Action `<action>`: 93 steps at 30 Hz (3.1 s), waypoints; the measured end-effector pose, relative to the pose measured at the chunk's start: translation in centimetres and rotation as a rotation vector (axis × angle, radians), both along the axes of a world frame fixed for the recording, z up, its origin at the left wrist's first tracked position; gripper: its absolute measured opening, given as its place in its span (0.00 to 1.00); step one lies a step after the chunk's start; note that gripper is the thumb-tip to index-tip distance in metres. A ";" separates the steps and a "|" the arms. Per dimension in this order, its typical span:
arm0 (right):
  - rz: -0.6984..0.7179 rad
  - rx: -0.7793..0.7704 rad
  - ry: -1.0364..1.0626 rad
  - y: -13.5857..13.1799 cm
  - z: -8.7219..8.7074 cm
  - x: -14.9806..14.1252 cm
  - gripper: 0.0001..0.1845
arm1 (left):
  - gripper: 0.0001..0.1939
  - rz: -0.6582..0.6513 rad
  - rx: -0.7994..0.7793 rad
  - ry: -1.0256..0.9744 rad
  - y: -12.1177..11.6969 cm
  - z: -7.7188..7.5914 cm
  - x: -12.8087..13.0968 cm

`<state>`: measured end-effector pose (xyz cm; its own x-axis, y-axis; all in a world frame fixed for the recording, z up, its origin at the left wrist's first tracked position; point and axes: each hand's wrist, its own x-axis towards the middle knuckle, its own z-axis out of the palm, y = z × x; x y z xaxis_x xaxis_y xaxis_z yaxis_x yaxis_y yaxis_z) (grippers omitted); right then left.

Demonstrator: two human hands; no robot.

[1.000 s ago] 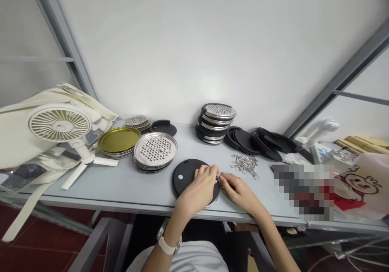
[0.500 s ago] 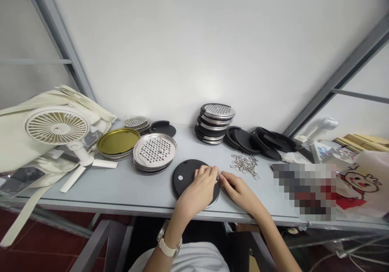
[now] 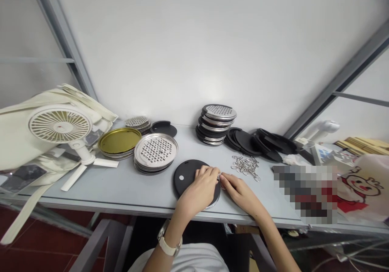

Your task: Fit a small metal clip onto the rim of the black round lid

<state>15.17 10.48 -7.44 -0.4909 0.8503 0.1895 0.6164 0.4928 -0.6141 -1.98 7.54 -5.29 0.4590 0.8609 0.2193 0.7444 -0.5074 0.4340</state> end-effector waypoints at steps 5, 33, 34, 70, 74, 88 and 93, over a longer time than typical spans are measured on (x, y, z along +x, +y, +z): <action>-0.006 0.001 0.005 0.0 0.1 -0.1 0.19 | 0.10 -0.006 0.004 0.022 0.0 0.0 0.0; -0.028 -0.061 0.071 -0.2 0.0 0.2 0.06 | 0.08 0.001 0.031 -0.013 -0.2 0.2 0.0; -0.018 -0.054 0.071 -0.2 -0.1 0.2 0.07 | 0.08 0.002 0.031 -0.012 -0.2 0.2 0.0; 0.013 -0.024 0.058 0.2 -0.3 0.2 0.16 | 0.09 0.016 0.020 -0.033 -0.1 -0.1 0.0; 0.004 -0.032 0.048 0.4 -0.4 0.1 0.17 | 0.09 0.009 0.012 -0.057 -0.1 -0.1 0.0; -0.001 -0.036 0.070 0.0 -0.3 0.0 0.14 | 0.09 0.028 -0.009 -0.002 0.0 0.1 0.1; 0.006 -0.062 0.090 0.0 -0.4 0.1 0.12 | 0.09 0.018 0.015 0.004 0.0 -0.2 0.1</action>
<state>15.23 10.47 -7.81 -0.4797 0.8588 0.1802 0.5542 0.4557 -0.6966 -1.86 7.57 -5.46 0.4443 0.8657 0.2308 0.7552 -0.5004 0.4233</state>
